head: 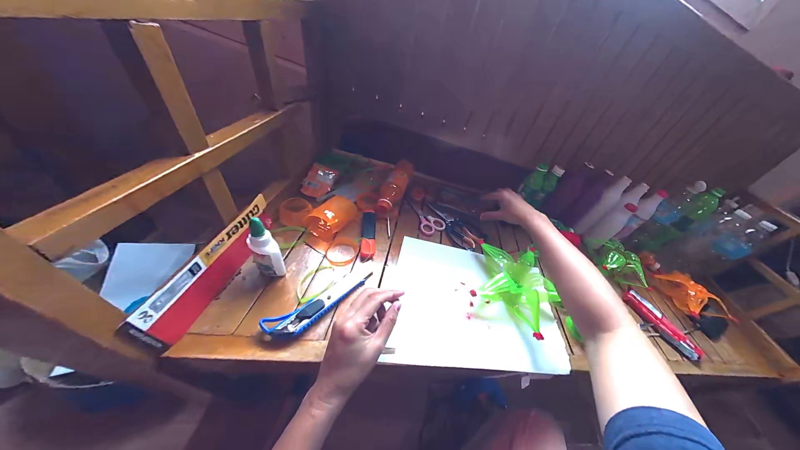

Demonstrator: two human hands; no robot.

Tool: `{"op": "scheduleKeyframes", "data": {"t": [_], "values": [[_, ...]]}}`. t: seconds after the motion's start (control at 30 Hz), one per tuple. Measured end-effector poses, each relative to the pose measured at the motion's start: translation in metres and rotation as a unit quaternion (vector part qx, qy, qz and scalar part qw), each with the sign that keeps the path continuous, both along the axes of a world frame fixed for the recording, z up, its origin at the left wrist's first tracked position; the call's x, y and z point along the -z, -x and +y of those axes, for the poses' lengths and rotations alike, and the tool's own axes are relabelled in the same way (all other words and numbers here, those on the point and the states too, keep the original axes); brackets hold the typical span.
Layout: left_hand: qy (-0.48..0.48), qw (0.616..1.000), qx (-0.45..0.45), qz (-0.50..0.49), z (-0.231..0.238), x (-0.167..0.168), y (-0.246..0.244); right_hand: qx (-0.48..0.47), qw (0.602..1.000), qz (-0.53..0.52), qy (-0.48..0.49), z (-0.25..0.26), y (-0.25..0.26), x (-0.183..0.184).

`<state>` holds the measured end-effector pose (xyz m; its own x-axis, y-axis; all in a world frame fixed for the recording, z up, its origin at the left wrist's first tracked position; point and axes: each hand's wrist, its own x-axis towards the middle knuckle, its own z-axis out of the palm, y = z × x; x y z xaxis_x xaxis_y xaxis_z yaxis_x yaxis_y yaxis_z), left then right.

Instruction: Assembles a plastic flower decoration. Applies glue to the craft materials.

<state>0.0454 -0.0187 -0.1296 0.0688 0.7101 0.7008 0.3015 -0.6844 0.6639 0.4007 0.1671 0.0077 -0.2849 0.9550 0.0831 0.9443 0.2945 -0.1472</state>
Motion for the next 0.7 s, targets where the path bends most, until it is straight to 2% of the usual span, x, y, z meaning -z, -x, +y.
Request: {"op": "scheduleKeyframes", "data": {"t": [0.1,0.2,0.27,0.33,0.43,0.53,0.7], "values": [[0.003,1.000,0.012,0.017,0.002,-0.001,0.000,0.003,0.992,0.064,-0.105,-0.050,-0.005,-0.022],[0.015,0.999,0.025,0.023,0.001,-0.002,0.002,0.068,0.982,0.096,-0.148,-0.138,0.002,-0.031],[0.021,0.999,0.029,0.020,0.001,-0.002,0.004,0.143,0.979,0.097,-0.110,-0.196,0.008,-0.030],[0.031,0.999,0.029,0.019,0.002,-0.003,0.005,0.223,0.969,0.108,-0.020,-0.235,0.005,-0.020],[0.057,0.998,0.026,0.028,0.003,-0.003,0.007,0.288,0.939,0.167,0.088,-0.262,0.000,0.010],[0.086,0.995,0.029,0.028,0.003,-0.005,0.008,0.303,0.908,0.272,0.103,-0.270,0.005,0.034],[0.096,0.995,0.024,0.023,0.004,-0.006,0.009,0.322,0.830,0.441,0.113,-0.265,0.025,0.046]]}}
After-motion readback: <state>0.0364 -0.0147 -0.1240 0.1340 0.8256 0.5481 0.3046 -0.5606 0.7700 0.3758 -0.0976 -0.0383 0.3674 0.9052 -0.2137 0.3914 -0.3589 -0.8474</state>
